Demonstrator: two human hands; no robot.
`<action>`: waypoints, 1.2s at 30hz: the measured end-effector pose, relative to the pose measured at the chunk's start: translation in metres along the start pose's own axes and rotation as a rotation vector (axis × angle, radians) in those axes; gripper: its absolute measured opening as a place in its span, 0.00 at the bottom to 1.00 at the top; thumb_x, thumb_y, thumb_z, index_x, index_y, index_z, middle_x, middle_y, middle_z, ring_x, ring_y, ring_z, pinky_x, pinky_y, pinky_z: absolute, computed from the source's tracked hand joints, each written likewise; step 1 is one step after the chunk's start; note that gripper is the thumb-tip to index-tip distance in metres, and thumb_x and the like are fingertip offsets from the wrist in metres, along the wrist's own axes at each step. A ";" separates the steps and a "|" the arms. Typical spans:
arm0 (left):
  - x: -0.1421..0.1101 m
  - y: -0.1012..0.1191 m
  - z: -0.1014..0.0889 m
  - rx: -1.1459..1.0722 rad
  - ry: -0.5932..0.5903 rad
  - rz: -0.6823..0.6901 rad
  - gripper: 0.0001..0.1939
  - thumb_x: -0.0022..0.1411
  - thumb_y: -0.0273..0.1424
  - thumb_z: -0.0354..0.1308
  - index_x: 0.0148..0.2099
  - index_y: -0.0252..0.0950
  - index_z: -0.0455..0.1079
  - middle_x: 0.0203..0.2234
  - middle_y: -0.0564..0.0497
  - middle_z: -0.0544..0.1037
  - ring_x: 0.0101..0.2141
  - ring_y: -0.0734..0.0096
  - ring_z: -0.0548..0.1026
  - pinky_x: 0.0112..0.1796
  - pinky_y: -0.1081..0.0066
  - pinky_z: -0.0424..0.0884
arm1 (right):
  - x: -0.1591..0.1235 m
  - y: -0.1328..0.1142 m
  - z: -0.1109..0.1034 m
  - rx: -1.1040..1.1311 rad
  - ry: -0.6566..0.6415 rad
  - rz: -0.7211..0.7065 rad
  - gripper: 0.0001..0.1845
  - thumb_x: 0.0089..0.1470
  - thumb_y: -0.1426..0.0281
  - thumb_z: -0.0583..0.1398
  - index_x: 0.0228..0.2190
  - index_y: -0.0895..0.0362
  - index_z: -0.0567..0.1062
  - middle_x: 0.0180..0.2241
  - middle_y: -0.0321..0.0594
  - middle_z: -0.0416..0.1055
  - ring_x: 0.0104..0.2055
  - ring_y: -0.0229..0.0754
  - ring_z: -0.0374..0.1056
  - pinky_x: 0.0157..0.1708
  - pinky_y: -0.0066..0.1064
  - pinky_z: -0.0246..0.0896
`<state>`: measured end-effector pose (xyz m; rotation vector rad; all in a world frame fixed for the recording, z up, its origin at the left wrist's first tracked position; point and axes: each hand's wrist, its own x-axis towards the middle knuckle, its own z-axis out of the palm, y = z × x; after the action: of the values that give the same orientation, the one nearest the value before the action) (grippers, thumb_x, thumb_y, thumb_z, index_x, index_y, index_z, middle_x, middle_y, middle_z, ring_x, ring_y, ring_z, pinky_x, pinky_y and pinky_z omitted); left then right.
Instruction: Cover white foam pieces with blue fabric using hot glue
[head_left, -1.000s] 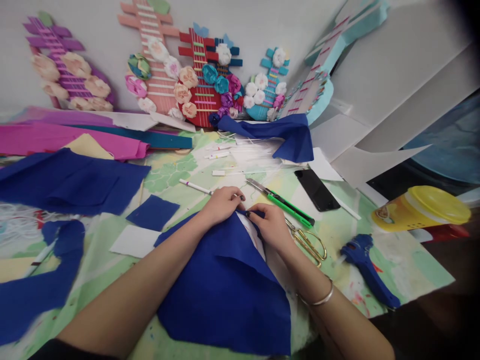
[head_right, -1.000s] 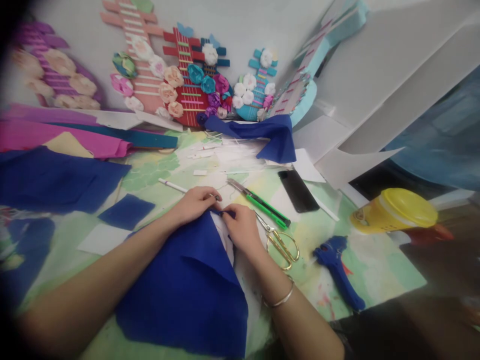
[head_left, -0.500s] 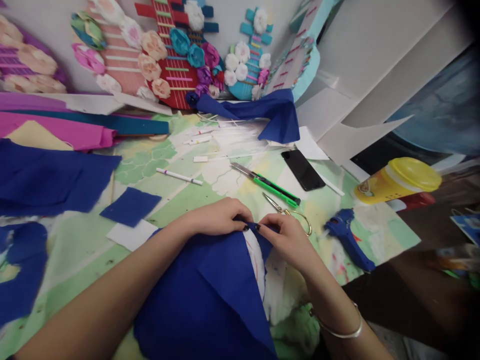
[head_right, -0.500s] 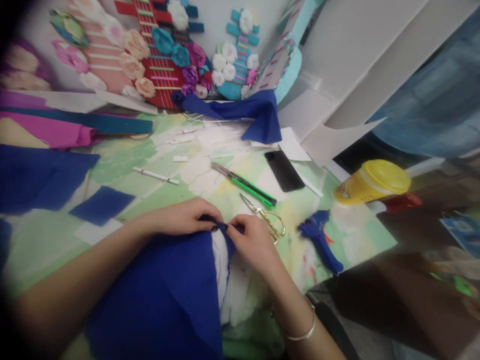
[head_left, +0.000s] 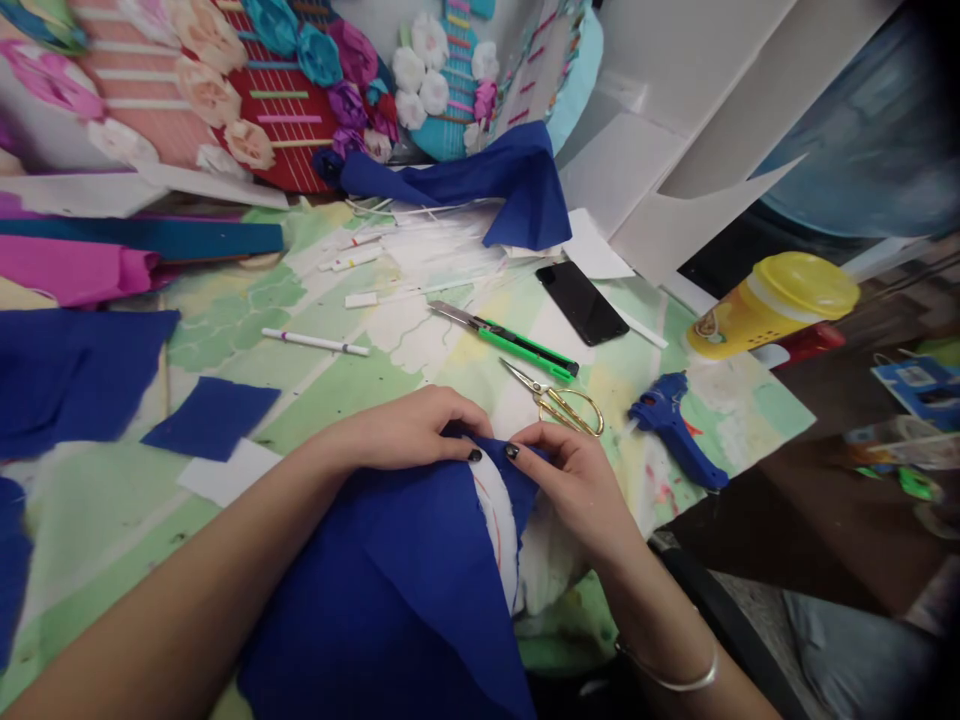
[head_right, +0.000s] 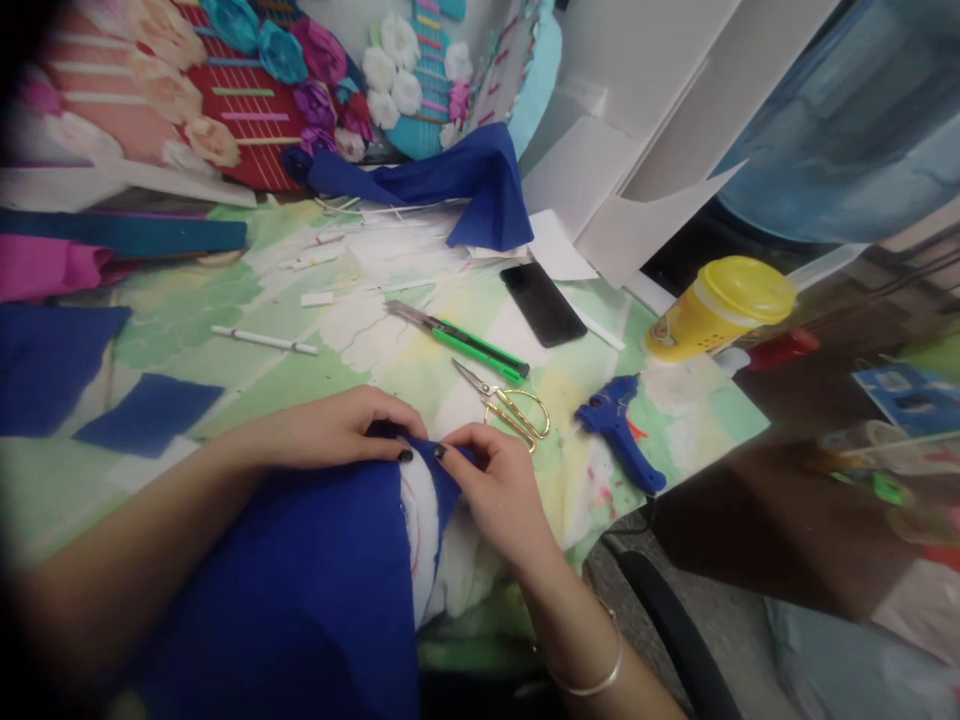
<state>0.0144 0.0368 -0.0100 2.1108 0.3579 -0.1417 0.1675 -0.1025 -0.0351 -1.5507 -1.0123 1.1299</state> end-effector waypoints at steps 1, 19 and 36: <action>0.000 0.000 0.000 -0.011 -0.004 0.001 0.10 0.58 0.25 0.53 0.41 0.35 0.74 0.33 0.54 0.78 0.35 0.73 0.73 0.37 0.76 0.65 | 0.000 0.001 0.000 0.005 0.005 0.004 0.08 0.48 0.66 0.61 0.26 0.59 0.75 0.25 0.36 0.70 0.27 0.35 0.61 0.27 0.28 0.55; 0.002 -0.004 0.002 -0.083 -0.006 -0.007 0.13 0.56 0.22 0.53 0.41 0.37 0.76 0.36 0.52 0.80 0.38 0.72 0.75 0.41 0.75 0.66 | -0.016 -0.008 0.001 -0.143 0.267 -0.166 0.09 0.54 0.65 0.58 0.30 0.56 0.78 0.26 0.39 0.76 0.28 0.38 0.70 0.31 0.30 0.65; -0.007 0.003 -0.009 -0.202 0.166 -0.042 0.12 0.51 0.23 0.58 0.40 0.33 0.72 0.30 0.51 0.78 0.32 0.72 0.74 0.35 0.73 0.68 | -0.015 0.005 0.035 0.069 0.023 -0.004 0.14 0.56 0.60 0.54 0.30 0.57 0.73 0.24 0.34 0.63 0.29 0.36 0.58 0.29 0.26 0.53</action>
<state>0.0081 0.0418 -0.0011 1.9200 0.4947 0.0447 0.1311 -0.1105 -0.0422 -1.5025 -0.9511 1.1299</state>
